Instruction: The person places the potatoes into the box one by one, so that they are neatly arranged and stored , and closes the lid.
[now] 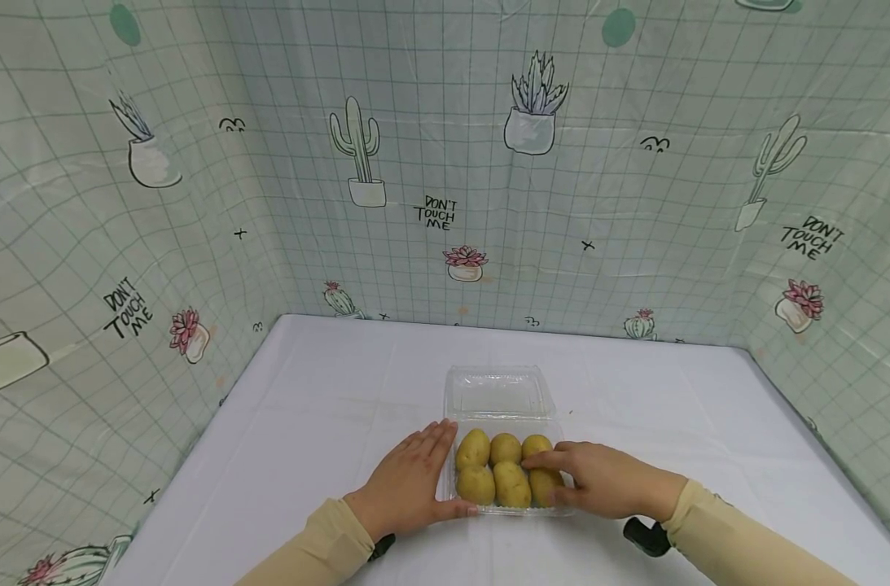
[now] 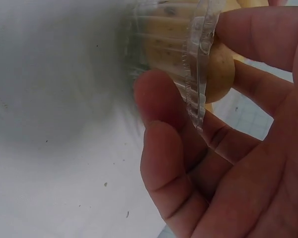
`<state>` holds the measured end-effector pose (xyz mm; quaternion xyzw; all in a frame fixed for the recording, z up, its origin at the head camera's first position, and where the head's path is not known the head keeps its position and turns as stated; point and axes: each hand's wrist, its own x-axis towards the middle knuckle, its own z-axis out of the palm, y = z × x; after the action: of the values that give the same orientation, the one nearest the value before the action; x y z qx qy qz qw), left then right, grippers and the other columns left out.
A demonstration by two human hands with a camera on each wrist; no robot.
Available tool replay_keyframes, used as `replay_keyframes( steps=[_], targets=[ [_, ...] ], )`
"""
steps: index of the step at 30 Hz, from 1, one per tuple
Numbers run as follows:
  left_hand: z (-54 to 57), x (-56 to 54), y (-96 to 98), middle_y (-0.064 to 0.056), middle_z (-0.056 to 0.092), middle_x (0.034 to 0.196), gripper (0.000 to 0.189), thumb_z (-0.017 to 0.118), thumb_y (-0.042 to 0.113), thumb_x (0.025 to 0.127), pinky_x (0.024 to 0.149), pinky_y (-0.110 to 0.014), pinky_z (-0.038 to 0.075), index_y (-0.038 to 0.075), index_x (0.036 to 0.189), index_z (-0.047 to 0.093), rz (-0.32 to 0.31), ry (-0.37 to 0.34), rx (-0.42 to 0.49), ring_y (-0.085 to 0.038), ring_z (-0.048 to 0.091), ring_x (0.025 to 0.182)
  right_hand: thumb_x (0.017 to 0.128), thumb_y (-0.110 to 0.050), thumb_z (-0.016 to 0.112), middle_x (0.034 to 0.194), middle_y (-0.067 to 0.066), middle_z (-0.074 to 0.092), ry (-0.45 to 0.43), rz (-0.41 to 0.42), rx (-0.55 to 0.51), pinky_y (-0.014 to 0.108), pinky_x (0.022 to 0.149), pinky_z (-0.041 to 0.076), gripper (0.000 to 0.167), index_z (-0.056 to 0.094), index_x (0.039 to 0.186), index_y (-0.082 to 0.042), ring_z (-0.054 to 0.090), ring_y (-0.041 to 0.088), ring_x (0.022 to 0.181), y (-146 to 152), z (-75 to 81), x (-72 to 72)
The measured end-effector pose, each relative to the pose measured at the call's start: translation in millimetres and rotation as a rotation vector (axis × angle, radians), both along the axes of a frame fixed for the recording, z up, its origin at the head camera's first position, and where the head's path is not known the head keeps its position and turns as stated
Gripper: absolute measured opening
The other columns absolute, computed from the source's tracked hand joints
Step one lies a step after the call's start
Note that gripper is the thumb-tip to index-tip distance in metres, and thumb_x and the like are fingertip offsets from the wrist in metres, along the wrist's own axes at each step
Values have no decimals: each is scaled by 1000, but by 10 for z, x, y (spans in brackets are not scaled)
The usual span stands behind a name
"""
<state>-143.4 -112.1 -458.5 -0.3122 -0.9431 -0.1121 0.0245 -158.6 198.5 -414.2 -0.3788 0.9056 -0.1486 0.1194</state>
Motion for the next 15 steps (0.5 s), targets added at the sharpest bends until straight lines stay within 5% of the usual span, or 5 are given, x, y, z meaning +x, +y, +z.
replay_keyframes(
  steps=[15],
  targets=[
    [5, -4, 2, -17, 31, 158, 110, 41, 82, 86, 117, -42, 26, -2, 155, 28, 0, -10, -7, -31, 29, 145, 92, -23, 72, 97, -14, 60, 97, 5, 27, 29, 65, 49, 40, 65, 132, -19, 50, 1, 75, 3, -5, -3]
  ],
)
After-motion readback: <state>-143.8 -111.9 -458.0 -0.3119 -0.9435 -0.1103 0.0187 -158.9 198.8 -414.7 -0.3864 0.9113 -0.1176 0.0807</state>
